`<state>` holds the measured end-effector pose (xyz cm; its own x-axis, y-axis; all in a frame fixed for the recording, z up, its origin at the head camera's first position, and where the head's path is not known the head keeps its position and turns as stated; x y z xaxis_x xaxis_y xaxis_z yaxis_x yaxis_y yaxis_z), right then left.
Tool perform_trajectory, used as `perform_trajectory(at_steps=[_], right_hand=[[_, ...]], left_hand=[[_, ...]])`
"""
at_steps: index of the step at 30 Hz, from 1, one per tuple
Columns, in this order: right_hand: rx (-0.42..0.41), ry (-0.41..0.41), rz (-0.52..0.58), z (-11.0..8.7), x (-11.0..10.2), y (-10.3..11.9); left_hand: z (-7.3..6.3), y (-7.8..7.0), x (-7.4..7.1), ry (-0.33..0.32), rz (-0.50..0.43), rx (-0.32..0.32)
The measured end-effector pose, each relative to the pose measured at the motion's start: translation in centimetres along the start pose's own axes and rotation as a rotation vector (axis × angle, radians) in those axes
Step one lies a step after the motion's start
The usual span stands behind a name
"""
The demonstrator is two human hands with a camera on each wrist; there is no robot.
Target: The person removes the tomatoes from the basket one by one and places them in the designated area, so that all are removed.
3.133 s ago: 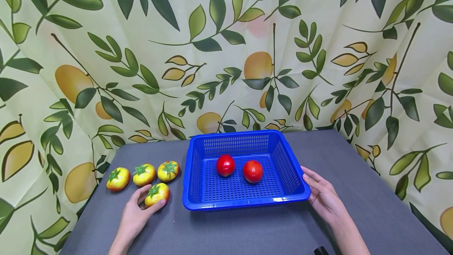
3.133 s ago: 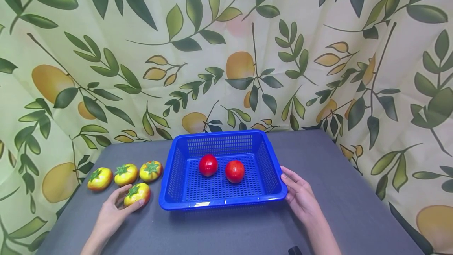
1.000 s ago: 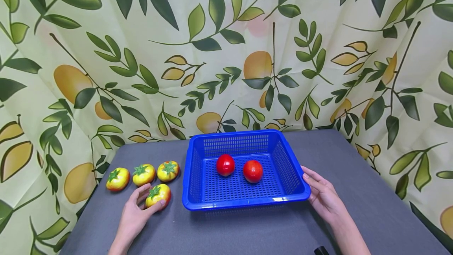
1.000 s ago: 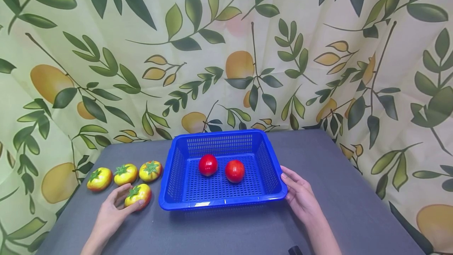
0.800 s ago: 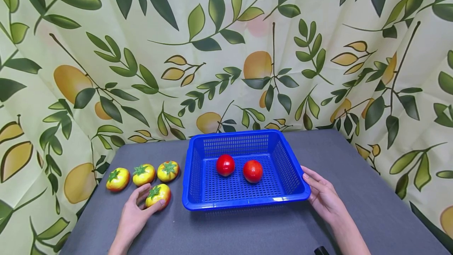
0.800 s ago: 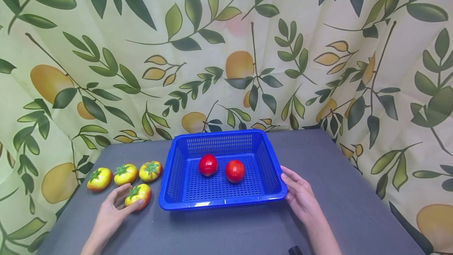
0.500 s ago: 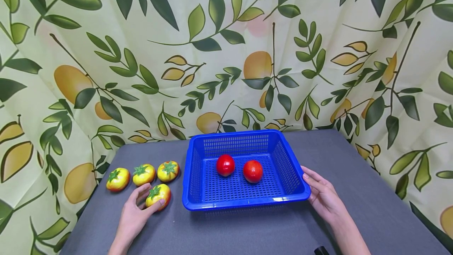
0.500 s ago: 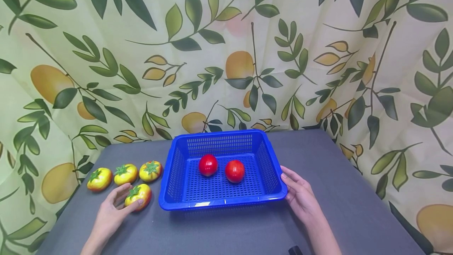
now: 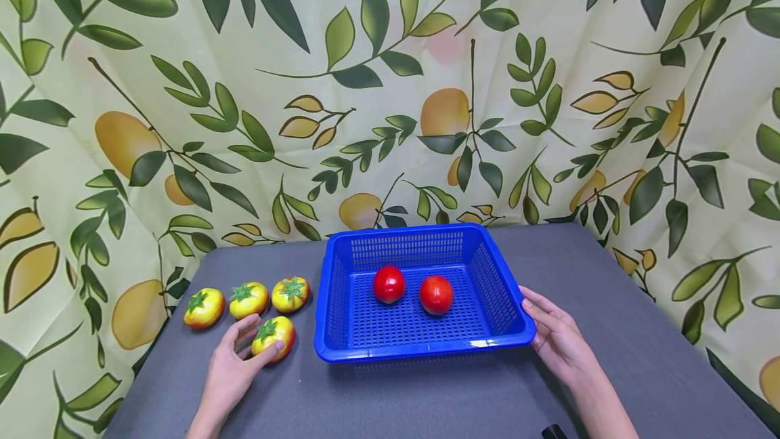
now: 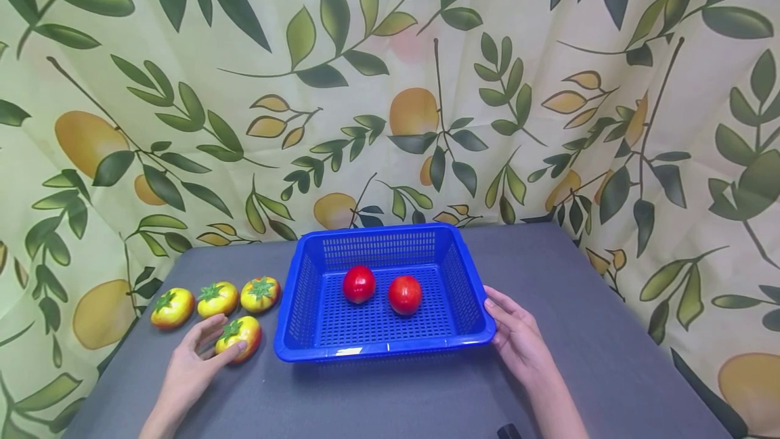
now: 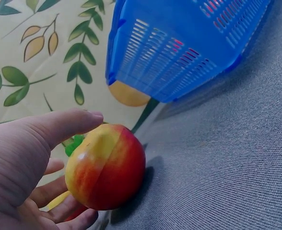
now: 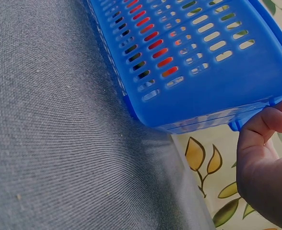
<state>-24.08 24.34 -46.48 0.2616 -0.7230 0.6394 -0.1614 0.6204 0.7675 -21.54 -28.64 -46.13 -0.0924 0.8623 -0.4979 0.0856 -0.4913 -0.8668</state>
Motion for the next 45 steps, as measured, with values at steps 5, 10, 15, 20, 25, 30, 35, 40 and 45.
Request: perform_trajectory(at_steps=[5, 10, 15, 20, 25, 30, 35, 40, 45], right_hand=[[-0.001, 0.003, 0.003, 0.0, 0.0, -0.1], [0.003, -0.001, 0.002, 0.0, 0.0, -0.1], [0.009, -0.030, -0.028, -0.1, -0.1, -0.2], [0.015, -0.045, -0.021, -0.1, -0.1, -0.2], [0.016, -0.049, -0.021, -0.1, -0.1, -0.1], [0.019, -0.046, -0.017, 0.0, -0.1, 0.0], [0.012, -0.040, -0.003, -0.1, -0.2, 0.1], [0.004, -0.022, -0.013, -0.1, 0.1, 0.1], [-0.002, -0.015, -0.027, -0.1, 0.2, 0.1]], left_hand=[[-0.1, -0.1, 0.0, -0.006, -0.015, 0.006], [-0.1, -0.3, -0.2, -0.033, -0.041, 0.011], [-0.2, -0.7, -0.6, -0.097, -0.040, 0.022], [-0.5, -1.0, -0.9, -0.146, -0.024, 0.046], [-0.7, -1.2, -1.1, -0.179, -0.041, 0.083], [-1.3, -2.1, -1.6, -0.269, -0.098, 0.149], [-2.1, -4.7, -1.5, -0.332, -0.115, 0.289], [-3.5, -8.5, -0.6, -0.307, -0.151, 0.452], [-4.2, -11.5, 1.2, -0.245, -0.084, 0.526]])
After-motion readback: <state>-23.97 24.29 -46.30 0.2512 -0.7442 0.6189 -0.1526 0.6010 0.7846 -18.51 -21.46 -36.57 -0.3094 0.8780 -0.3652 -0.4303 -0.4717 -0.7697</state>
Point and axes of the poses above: each hand's wrist, its own z-axis towards the middle knuckle, its own x-axis out of the palm, y = z × x, the point moved 8 cm from there along z, towards the middle knuckle, and after that the axes turned 9 degrees about y, right-handed, at the moved point
